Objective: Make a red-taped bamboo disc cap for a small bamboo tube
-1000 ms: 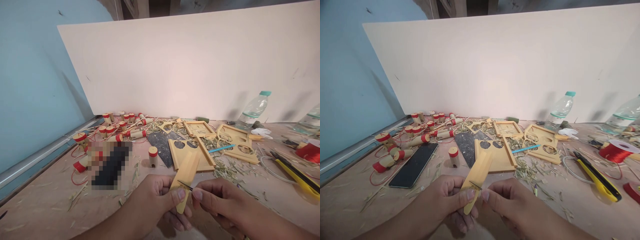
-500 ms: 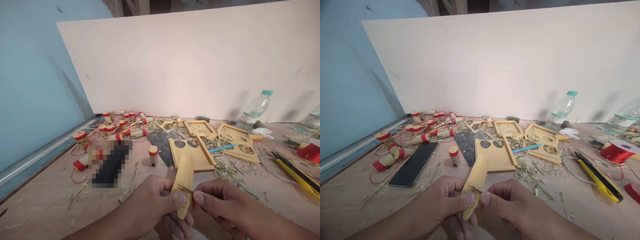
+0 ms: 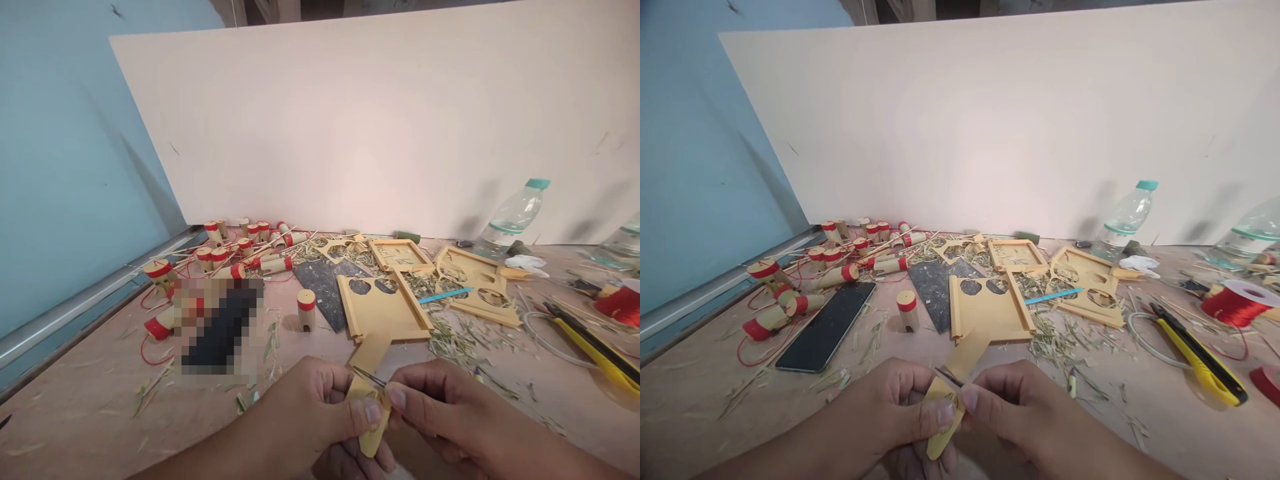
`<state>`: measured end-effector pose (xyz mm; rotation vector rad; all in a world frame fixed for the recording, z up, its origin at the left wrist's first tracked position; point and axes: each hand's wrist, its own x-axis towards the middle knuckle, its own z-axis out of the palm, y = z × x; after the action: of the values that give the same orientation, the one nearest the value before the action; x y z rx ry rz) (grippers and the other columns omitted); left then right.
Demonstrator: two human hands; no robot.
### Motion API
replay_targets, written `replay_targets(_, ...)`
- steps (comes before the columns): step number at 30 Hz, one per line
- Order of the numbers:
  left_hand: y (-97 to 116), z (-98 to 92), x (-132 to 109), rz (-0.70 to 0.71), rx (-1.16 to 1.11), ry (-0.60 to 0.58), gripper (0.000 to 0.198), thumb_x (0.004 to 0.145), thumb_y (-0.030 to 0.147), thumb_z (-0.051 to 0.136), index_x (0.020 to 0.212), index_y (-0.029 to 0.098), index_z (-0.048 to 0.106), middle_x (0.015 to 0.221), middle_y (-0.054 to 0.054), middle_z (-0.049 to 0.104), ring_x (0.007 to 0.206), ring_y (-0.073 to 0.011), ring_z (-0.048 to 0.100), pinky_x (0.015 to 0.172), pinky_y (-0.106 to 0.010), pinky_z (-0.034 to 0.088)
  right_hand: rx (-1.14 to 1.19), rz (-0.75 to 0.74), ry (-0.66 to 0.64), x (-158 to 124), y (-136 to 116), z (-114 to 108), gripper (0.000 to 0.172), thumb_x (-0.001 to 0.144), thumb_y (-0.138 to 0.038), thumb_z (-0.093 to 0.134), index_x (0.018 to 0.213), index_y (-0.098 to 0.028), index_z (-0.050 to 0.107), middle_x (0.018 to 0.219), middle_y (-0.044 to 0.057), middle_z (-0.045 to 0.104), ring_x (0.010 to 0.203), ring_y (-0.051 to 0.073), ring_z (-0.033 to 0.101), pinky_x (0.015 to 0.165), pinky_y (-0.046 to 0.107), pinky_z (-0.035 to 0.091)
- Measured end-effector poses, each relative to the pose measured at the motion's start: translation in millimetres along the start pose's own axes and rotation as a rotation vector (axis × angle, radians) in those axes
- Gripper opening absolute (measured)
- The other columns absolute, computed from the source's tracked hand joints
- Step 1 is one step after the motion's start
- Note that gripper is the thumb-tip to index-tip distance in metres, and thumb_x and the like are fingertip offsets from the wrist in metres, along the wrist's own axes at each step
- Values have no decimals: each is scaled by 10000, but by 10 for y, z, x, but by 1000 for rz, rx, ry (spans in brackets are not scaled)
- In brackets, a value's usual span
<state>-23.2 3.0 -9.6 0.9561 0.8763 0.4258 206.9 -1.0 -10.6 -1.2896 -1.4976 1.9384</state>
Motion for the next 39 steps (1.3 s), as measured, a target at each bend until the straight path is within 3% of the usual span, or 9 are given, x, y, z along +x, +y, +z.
replay_targets(3, -10, -14, 17, 37, 24, -7, 629, 749, 739, 857, 901, 145, 716, 760, -35, 743, 575, -104, 664, 573, -195, 548, 65, -37, 89, 9, -8, -18, 563, 908, -764, 728, 857, -206, 671, 552, -133, 294, 459, 68, 162, 363, 165, 165)
replay_targets(6, 5, -15, 24, 112, 51, -3, 606, 792, 703, 846, 985, 153, 679, 846, -43, 747, 601, -108, 666, 583, -211, 544, 58, -136, 153, 34, 6, -26, 528, 911, -727, 756, 913, -204, 677, 593, -122, 387, 454, 57, 185, 380, 175, 189)
replay_targets(11, 27, 22, -4, 125, 147, 31, 478, 832, 510, 837, 1078, 176, 600, 899, -27, 738, 655, -106, 625, 605, -213, 497, 27, -271, 162, 45, 5, 40, 472, 871, -638, 844, 888, -211, 643, 808, -16, 633, 717, 146, 546, 661, 239, 451)
replay_targets(16, 52, 22, -25, 111, 306, 77, 353, 859, 442, 754, 1045, 160, 650, 758, 32, 622, 589, -89, 506, 524, -191, 389, -172, -227, 272, 29, -42, 96, 408, 865, -545, 828, 768, -222, 599, 662, -69, 433, 645, 137, 352, 594, 258, 300)
replay_targets(21, 86, 20, -12, 219, 339, 212, 440, 932, 580, 670, 1049, 156, 666, 686, 42, 562, 556, -96, 447, 502, -197, 360, -70, -209, 247, -1, -100, 97, 412, 847, -544, 856, 769, -212, 625, 651, -71, 444, 598, 117, 368, 542, 228, 310)
replay_targets(25, 63, 18, 11, 246, 327, 194, 452, 944, 627, 668, 980, 177, 646, 680, 33, 581, 540, -99, 473, 479, -189, 371, 49, -108, 222, -15, -84, 101, 460, 872, -637, 817, 835, -214, 639, 539, -138, 314, 461, 72, 192, 428, 208, 216)
replay_targets(31, 53, 27, 17, 186, 351, 108, 598, 928, 762, 597, 755, 190, 624, 539, 39, 516, 439, -88, 412, 420, -195, 300, 144, -123, 164, 8, -8, 96, 568, 833, -737, 820, 783, -225, 577, 532, -146, 297, 454, 61, 181, 411, 182, 214)
replay_targets(35, 64, 38, 31, 193, 322, 209, 588, 928, 739, 590, 740, 183, 630, 575, 19, 558, 444, -84, 424, 433, -203, 294, 229, -85, 217, -25, -16, 112, 688, 816, -906, 680, 828, -227, 572, 621, -129, 279, 508, 70, 163, 423, 177, 160)
replay_targets(39, 63, 23, 52, 254, 262, 290, 580, 925, 731, 601, 745, 181, 628, 636, 2, 608, 481, -87, 471, 453, -206, 309, 233, 14, 192, -59, -36, 132, 710, 828, -914, 656, 915, -210, 653, 635, -123, 276, 531, 71, 183, 442, 172, 122)
